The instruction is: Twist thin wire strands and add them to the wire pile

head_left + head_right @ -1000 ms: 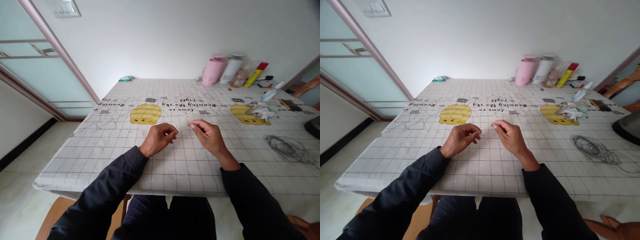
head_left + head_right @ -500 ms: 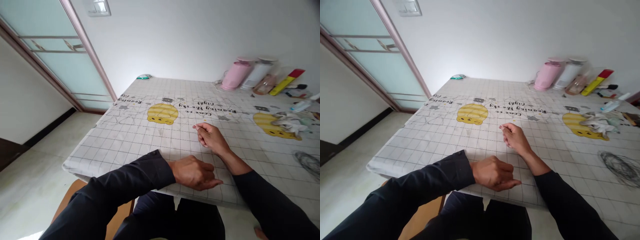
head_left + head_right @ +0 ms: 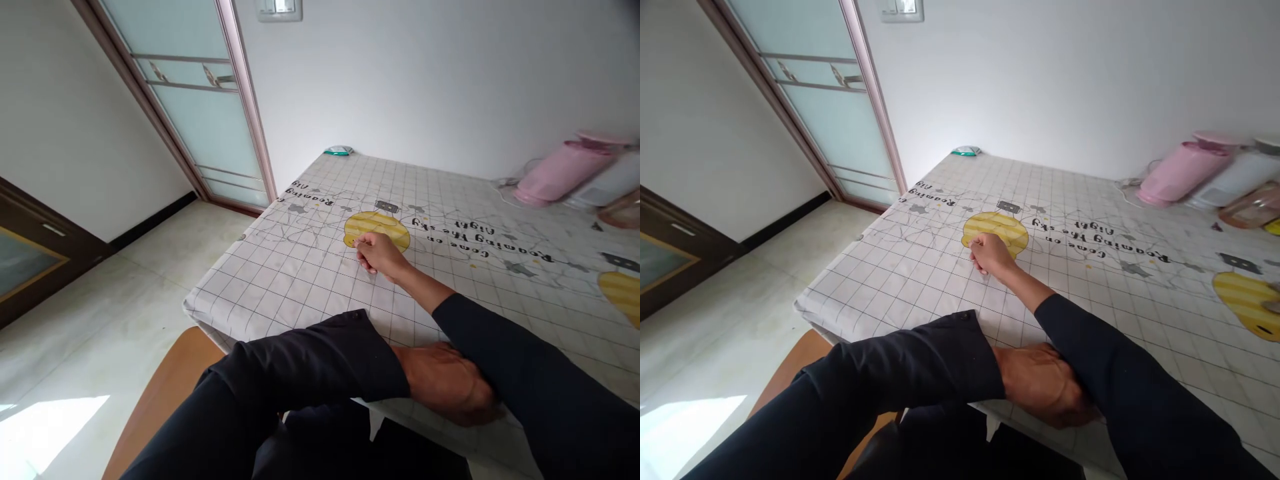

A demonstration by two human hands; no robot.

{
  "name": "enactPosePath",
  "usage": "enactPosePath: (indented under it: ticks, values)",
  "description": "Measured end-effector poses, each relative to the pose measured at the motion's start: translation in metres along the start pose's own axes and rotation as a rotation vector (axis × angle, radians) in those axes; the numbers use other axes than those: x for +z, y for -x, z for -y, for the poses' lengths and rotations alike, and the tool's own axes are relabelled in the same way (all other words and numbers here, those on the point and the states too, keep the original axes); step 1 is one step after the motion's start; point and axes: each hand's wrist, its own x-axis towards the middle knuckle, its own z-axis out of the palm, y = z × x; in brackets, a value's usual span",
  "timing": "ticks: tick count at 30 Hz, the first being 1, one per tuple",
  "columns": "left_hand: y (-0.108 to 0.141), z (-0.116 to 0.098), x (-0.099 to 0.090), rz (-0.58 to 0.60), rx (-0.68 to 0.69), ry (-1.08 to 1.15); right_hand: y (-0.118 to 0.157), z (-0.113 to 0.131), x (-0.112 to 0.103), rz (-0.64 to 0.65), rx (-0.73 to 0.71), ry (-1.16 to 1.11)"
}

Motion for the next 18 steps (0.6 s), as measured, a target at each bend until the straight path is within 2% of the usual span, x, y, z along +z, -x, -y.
enactPosePath:
  ticks: [5,10,14,18]
  values:
    - [0.002,-0.002,-0.007,0.000,0.033,-0.056,-0.022,0.006,0.012,-0.006,-0.013,0.195]
    - [0.002,-0.007,-0.020,0.022,0.024,-0.091,-0.011,0.011,0.003,-0.027,-0.106,0.392]
    - [0.002,-0.002,-0.013,-0.016,0.062,-0.010,0.012,0.006,-0.015,-0.047,-0.259,0.581]
    - [0.002,0.004,0.000,-0.062,-0.045,0.082,0.045,-0.013,-0.049,-0.074,-0.438,0.542]
